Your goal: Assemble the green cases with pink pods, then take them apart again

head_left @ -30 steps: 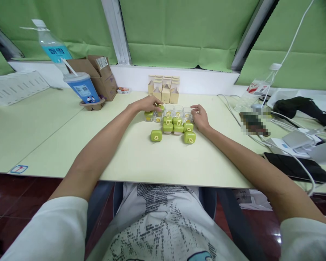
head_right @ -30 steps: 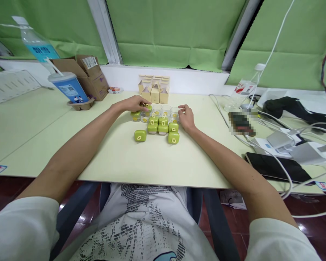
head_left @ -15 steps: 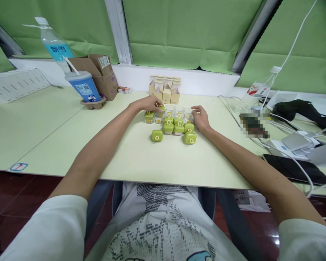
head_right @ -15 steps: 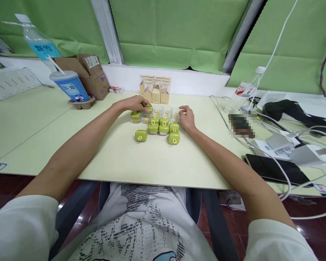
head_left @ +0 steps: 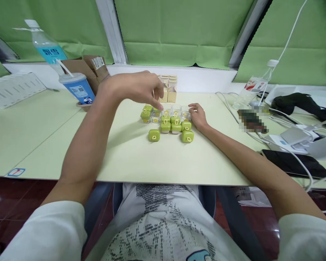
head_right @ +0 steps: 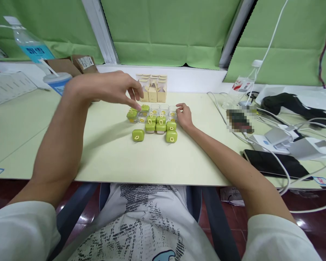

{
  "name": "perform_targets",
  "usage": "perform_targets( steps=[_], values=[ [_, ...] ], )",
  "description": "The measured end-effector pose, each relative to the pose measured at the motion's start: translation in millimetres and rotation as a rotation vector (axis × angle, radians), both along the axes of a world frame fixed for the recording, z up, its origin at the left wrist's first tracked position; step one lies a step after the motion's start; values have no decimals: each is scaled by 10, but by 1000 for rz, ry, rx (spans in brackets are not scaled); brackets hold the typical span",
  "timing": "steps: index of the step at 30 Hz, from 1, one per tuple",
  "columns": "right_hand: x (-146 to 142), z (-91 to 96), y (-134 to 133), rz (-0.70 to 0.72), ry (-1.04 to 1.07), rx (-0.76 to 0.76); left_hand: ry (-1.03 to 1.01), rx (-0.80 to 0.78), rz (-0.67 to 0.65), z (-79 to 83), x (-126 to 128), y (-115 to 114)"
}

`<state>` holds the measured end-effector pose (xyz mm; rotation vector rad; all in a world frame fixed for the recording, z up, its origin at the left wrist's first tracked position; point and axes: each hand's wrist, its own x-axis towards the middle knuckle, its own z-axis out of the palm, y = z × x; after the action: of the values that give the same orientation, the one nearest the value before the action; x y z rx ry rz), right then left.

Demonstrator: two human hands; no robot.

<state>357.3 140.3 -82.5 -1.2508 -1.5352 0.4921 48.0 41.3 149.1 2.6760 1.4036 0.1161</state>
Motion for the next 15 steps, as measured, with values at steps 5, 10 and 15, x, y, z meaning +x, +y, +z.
perform_targets(
  steps=[5, 10, 15],
  values=[
    [6, 20, -27, 6, -9, 8, 312, -44, 80, -270, 565, -539],
    [8, 23, -36, 14, -7, 10, 363, -172, 39, -654, 669, -447],
    [14, 17, -31, 13, -8, 10, 375, -251, 80, -719, 610, -293]
  ],
)
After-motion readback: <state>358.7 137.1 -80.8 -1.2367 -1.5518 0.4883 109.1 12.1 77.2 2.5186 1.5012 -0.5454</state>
